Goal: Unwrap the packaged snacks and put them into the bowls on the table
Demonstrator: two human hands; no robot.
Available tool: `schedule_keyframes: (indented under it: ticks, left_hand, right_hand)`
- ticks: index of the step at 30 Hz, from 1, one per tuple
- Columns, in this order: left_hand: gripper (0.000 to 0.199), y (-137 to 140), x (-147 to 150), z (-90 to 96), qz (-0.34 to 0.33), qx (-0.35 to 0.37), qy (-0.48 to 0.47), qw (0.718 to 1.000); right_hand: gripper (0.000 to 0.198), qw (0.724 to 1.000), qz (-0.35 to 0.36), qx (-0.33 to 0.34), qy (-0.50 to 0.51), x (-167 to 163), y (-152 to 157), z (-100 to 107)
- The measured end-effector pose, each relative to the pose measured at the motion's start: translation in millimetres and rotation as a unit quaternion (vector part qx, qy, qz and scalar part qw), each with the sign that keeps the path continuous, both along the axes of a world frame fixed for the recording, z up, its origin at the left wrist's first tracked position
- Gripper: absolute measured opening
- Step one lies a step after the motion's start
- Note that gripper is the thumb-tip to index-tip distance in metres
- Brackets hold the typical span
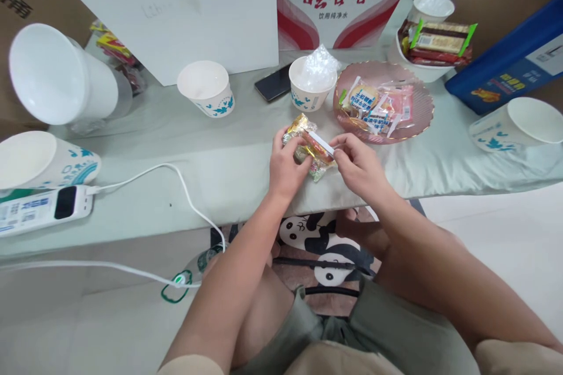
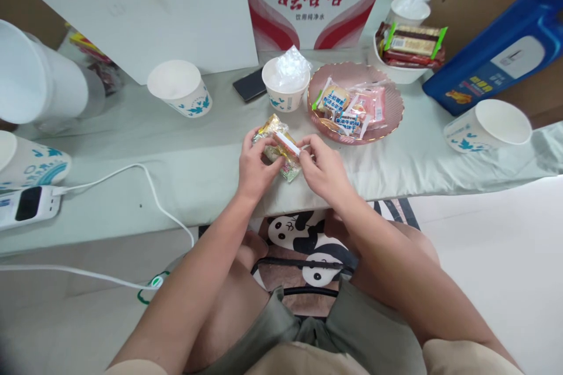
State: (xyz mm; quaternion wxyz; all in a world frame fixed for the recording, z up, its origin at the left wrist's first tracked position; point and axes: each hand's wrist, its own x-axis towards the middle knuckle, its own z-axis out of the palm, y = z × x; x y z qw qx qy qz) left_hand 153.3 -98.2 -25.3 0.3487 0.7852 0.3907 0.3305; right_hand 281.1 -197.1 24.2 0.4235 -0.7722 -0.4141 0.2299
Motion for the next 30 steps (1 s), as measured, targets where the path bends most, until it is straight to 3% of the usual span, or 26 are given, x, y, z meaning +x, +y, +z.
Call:
schedule_keyframes:
  ticks: [6,11,16,20,23,26,30]
  left_hand:
    - [0.027,-0.4,0.4,1.6,0.009,-0.019,-0.007,1.000]
    - [0.026,1.7,1.5,0.2,0.015,-0.060,-0.004,0.998]
    - [0.027,3.1,2.1,-1.4,0.021,-0.050,-0.010,0.999]
    - [0.046,3.0,-2.7,4.5,0.052,-0.012,0.052,0.997]
    - [0.055,4.9,-8.4,7.7,0.070,0.025,0.107,0.991]
    - [0.040,8.8,-11.4,6.4,0.044,0.059,0.099,0.992]
    - [0.012,12.3,-9.1,4.4,0.002,0.094,0.068,0.993]
  right_hand:
    - [0.013,1.000,0.008,-0.015,-0.024,-3.7,-4.8,-0.9]
    - [0.018,0.996,-0.026,-0.066,0.047,-1.0,-46.9,-10.0]
    - [0.020,0.989,-0.058,-0.084,0.104,7.1,-94.0,-23.4]
    - [0.025,0.991,-0.070,-0.081,-0.079,39.0,-115.8,-33.3]
    - [0.028,0.958,-0.043,-0.117,-0.259,71.9,-121.8,-40.9]
    - [0.028,0.922,-0.027,-0.099,-0.374,89.6,-119.5,-44.9]
    - [0.026,0.928,0.046,0.014,-0.371,70.8,-93.7,-38.0]
